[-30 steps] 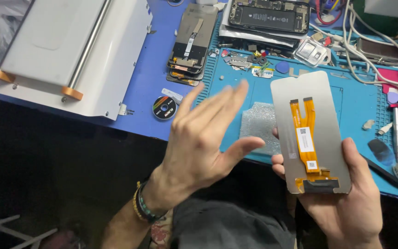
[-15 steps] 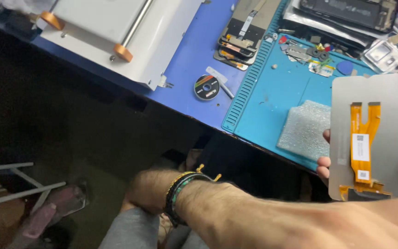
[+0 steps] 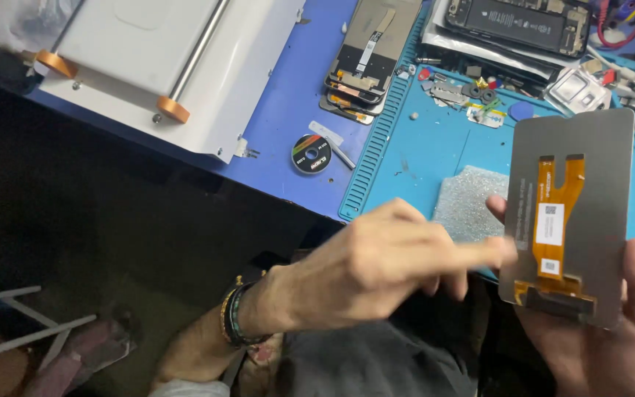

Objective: Cleaning a smartphone screen with a cloth and cleaning solution on a repair mat.

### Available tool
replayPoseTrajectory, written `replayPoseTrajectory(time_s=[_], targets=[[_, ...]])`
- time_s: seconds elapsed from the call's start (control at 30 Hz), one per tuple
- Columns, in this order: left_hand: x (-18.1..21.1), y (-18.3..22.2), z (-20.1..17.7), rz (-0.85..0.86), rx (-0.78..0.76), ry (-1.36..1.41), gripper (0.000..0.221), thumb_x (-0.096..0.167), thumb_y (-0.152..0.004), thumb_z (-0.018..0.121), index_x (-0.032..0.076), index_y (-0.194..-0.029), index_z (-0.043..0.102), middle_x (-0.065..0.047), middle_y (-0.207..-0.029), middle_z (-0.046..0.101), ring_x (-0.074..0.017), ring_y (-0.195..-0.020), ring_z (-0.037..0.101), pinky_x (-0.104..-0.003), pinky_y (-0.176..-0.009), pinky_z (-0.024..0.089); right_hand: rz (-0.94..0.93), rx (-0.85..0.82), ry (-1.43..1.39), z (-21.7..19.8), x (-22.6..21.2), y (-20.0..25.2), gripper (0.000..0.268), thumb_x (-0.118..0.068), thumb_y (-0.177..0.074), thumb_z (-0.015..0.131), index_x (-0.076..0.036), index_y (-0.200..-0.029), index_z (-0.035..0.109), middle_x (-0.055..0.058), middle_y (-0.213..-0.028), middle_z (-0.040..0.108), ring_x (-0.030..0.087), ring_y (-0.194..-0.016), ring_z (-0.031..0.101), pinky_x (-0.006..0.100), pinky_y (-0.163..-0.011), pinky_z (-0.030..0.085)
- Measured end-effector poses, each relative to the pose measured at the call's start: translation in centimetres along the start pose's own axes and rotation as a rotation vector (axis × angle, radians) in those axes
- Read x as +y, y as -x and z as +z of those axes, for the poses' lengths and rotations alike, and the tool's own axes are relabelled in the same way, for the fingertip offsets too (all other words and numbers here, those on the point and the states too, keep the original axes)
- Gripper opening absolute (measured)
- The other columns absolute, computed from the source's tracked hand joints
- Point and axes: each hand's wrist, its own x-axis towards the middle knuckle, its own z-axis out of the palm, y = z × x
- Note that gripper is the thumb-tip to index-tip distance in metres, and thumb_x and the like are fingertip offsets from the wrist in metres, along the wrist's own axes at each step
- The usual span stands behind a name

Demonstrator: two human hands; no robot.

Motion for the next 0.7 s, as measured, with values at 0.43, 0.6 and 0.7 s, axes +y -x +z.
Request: replayPoseTrajectory(time_s=[0.43, 0.6, 0.7], targets=[[-0.4, 0.1, -2.9, -0.33, 0.373, -0.487, 0.066, 0.017, -0.101, 0.078, 0.005, -0.155, 0.042, -0.014, -0.153, 0.061, -0.0225, -0.137, 0.07, -0.032, -0.121, 0.053, 0.205, 0.144, 0.701, 4.2, 4.4, -13.2, 0.079, -0.029, -0.082, 0.075, -0.001, -0.148, 0.042, 0.009, -0.109, 0.057, 0.019, -0.085, 0.065, 0.038, -0.07, 0.06], [-2.0, 1.6, -4.8, -0.408, 0.509, -0.44, 0.064, 0.009, -0.094, 0.08, 0.003, -0.15, 0.049, -0.013, -0.139, 0.07, -0.0181, -0.118, 0.071, -0.03, -0.109, 0.054, 0.324, 0.067, 0.927, 7.3, 6.0, -16.2, 0.089, -0.031, -0.076, 0.074, -0.003, -0.155, 0.044, 0.008, -0.114, 0.057, 0.021, -0.107, 0.071, 0.045, -0.089, 0.067], [-2.0, 1.3, -5.8, -0.399, 0.595, -0.353, 0.057, 0.007, -0.1, 0.072, 0.001, -0.151, 0.048, -0.013, -0.14, 0.068, -0.0179, -0.119, 0.069, -0.03, -0.11, 0.054, 0.353, -0.008, 1.038, 6.4, 6.6, -18.7, 0.086, -0.04, -0.08, 0.07, -0.005, -0.155, 0.044, 0.005, -0.117, 0.057, 0.015, -0.094, 0.062, 0.037, -0.077, 0.063]])
